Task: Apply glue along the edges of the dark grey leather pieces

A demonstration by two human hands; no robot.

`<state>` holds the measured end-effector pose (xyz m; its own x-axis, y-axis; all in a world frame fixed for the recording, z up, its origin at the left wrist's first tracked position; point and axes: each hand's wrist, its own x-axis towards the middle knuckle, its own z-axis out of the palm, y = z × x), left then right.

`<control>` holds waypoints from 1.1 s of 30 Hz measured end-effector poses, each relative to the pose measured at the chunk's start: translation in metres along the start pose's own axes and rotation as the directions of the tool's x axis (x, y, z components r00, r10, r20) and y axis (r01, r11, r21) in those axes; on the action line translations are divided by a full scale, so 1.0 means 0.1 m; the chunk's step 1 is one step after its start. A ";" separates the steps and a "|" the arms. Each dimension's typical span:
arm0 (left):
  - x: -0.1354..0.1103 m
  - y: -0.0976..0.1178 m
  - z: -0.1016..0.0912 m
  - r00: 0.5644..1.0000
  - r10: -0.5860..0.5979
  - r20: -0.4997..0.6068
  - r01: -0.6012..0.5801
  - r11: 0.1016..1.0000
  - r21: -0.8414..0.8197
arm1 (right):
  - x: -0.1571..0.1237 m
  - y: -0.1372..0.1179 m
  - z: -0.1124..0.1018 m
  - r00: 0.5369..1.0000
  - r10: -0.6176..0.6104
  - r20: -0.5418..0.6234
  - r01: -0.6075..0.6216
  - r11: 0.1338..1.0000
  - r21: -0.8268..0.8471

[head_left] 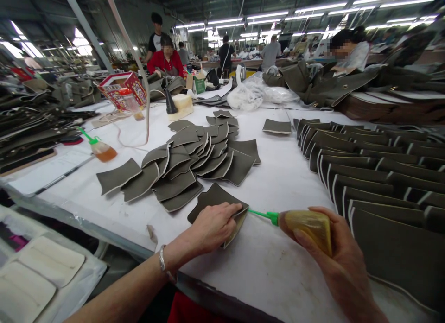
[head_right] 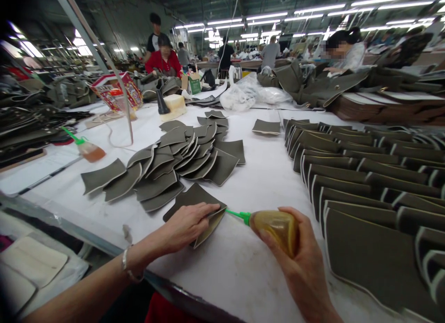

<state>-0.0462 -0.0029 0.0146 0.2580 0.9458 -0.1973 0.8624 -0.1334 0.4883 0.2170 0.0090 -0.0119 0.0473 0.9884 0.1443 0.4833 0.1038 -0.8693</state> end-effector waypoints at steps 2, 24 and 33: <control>0.00 0.00 0.01 1.000 0.000 -0.003 0.000 1.000 -0.001 | 0.01 0.00 -0.01 0.999 0.010 0.034 -0.011 1.000 0.025; 0.00 0.01 0.00 1.000 0.008 -0.008 -0.008 1.000 0.013 | 0.02 0.10 0.04 0.994 0.032 0.101 -0.037 0.998 0.047; -0.02 0.03 0.02 0.999 -0.020 -0.034 0.021 1.000 0.011 | -0.47 0.03 0.11 0.944 0.176 0.279 -0.239 0.947 0.212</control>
<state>-0.0430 -0.0060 0.0144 0.2253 0.9578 -0.1782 0.8724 -0.1169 0.4746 0.2069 -0.0355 -0.0259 -0.1145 0.9822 -0.1488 0.2611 -0.1148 -0.9585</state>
